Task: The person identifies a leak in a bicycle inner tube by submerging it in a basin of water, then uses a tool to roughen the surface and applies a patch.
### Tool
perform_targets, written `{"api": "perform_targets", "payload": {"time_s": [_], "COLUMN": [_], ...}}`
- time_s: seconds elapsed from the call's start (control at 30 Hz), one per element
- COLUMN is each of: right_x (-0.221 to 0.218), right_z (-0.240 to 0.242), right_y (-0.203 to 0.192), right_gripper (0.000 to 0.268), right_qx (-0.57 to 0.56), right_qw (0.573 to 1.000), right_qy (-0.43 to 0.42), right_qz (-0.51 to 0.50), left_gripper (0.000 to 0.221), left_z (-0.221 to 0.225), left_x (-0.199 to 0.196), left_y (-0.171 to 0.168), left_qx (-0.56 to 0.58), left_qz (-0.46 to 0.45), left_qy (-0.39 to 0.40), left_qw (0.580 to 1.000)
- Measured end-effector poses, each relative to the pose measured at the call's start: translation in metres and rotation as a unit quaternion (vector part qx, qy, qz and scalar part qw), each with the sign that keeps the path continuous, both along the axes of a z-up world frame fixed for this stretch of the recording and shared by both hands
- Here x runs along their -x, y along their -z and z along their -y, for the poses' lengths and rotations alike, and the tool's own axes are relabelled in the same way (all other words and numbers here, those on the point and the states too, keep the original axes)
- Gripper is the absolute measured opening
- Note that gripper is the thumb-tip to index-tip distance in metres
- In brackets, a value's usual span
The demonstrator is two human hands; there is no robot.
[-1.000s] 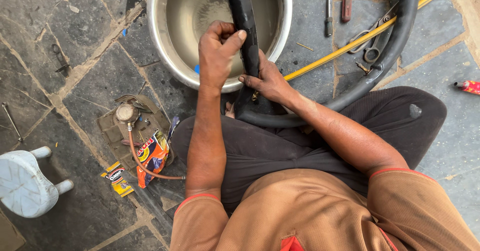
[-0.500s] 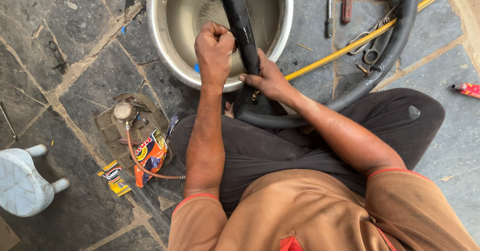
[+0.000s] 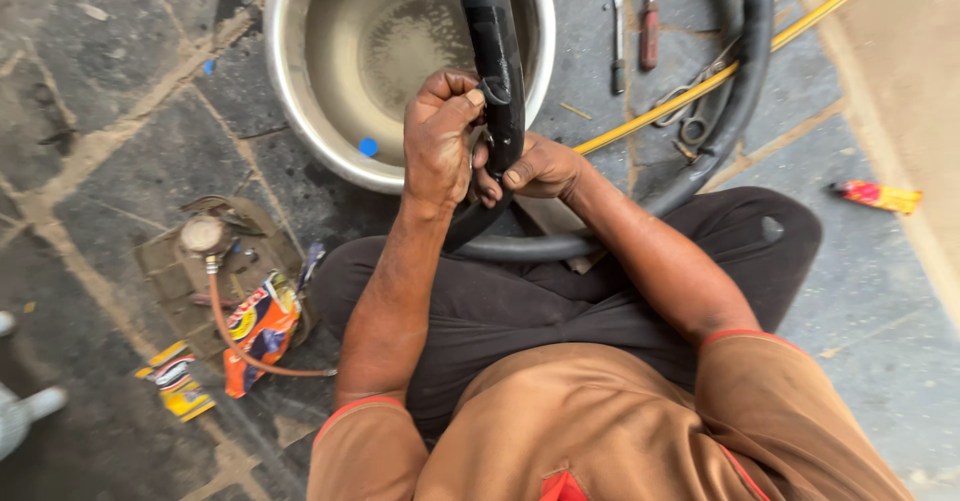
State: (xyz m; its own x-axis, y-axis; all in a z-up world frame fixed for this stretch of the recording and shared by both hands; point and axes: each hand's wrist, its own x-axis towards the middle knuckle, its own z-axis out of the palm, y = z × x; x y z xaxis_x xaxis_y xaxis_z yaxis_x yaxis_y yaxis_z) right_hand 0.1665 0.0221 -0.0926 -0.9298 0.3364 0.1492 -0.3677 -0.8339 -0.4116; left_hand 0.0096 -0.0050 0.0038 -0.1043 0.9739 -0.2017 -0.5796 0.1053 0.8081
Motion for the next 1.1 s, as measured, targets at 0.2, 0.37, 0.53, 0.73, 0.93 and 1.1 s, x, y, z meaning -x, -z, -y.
{"api": "perform_targets", "payload": {"time_s": [0.2, 0.37, 0.53, 0.73, 0.93, 1.1], "right_x": [-0.003, 0.002, 0.013, -0.007, -0.119, -0.210], "right_z": [0.005, 0.019, 0.026, 0.008, -0.025, -0.049], "right_y": [-0.011, -0.014, -0.023, -0.043, -0.055, -0.026], "right_gripper": [0.040, 0.038, 0.043, 0.061, 0.036, 0.032], "right_qx": [0.004, 0.010, 0.027, -0.367, -0.625, -0.690], "right_qw": [0.994, 0.989, 0.996, 0.889, 0.494, 0.321], "right_qy": [-0.048, -0.056, -0.033, 0.061, 0.164, 0.086], "right_qz": [-0.094, -0.138, -0.081, 0.268, 0.582, 0.643], "left_gripper": [0.007, 0.008, 0.009, 0.019, 0.005, 0.015], "left_z": [0.011, 0.019, 0.016, 0.007, 0.020, 0.021], "left_x": [-0.004, -0.001, -0.002, 0.031, 0.076, 0.082], "left_y": [-0.023, -0.030, -0.015, 0.006, -0.003, 0.007], "left_qx": [-0.010, -0.007, 0.060, -0.024, -0.145, -0.137], "left_qz": [0.127, 0.170, 0.021, -0.002, 0.049, 0.102], "left_qy": [0.022, 0.052, -0.020, 0.006, 0.030, 0.026], "left_qw": [0.992, 0.984, 0.998, 1.000, 0.988, 0.985]}}
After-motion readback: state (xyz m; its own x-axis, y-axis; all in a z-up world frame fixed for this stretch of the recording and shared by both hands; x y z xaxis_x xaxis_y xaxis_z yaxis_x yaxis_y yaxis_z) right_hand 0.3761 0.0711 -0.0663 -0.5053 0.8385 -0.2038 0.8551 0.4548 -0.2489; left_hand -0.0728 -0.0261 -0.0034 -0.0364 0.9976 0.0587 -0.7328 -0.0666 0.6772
